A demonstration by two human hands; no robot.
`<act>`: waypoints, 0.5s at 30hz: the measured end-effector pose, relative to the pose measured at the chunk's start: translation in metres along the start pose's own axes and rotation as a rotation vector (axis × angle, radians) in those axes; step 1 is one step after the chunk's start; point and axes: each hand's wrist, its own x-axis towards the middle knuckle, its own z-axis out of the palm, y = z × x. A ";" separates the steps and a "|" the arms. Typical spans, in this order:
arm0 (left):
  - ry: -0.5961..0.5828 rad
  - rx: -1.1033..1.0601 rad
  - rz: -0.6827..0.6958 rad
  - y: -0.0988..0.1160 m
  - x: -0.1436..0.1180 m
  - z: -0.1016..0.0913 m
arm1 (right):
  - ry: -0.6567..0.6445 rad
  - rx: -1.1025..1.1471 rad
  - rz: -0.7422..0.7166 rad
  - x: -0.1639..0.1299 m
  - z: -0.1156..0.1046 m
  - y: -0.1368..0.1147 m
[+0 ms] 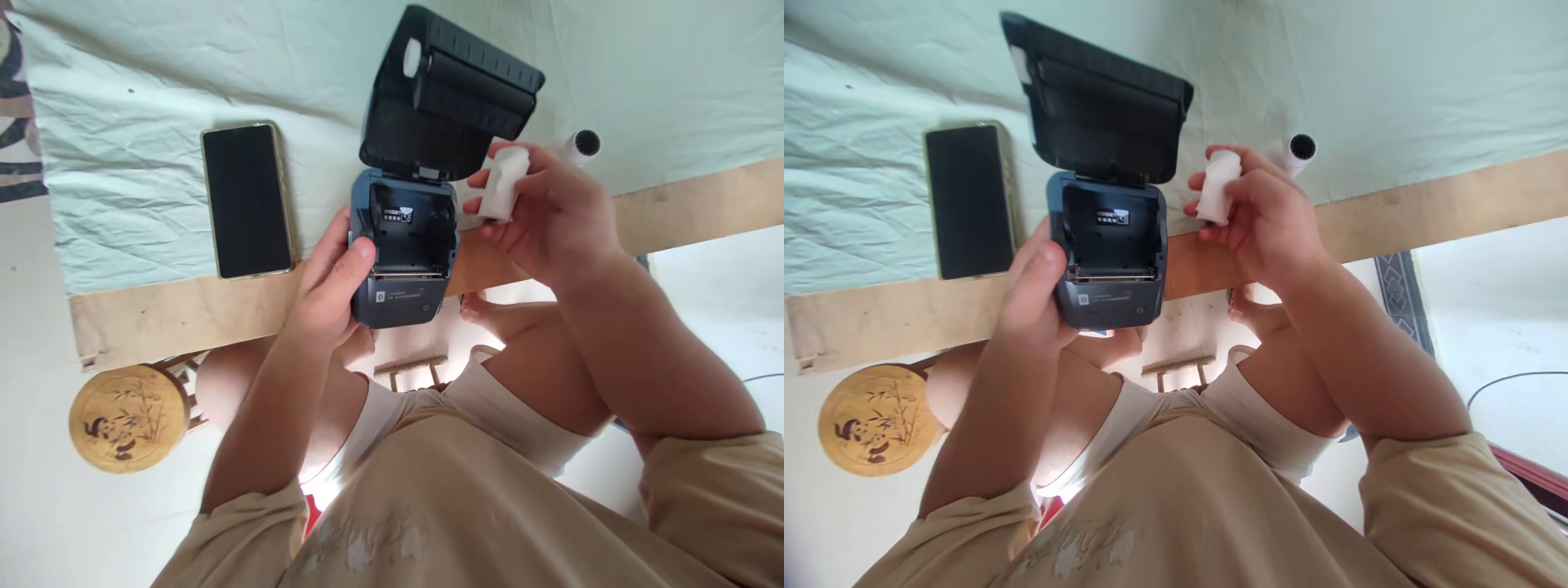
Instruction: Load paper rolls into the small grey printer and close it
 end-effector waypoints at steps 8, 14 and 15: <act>0.045 0.033 -0.051 0.005 -0.004 0.008 | 0.004 0.093 0.072 -0.001 0.003 0.002; 0.030 0.061 -0.040 0.005 -0.002 0.006 | 0.026 0.043 -0.006 -0.002 -0.002 0.004; 0.012 0.066 -0.037 0.005 -0.001 0.005 | 0.038 -0.037 -0.089 -0.005 0.000 0.003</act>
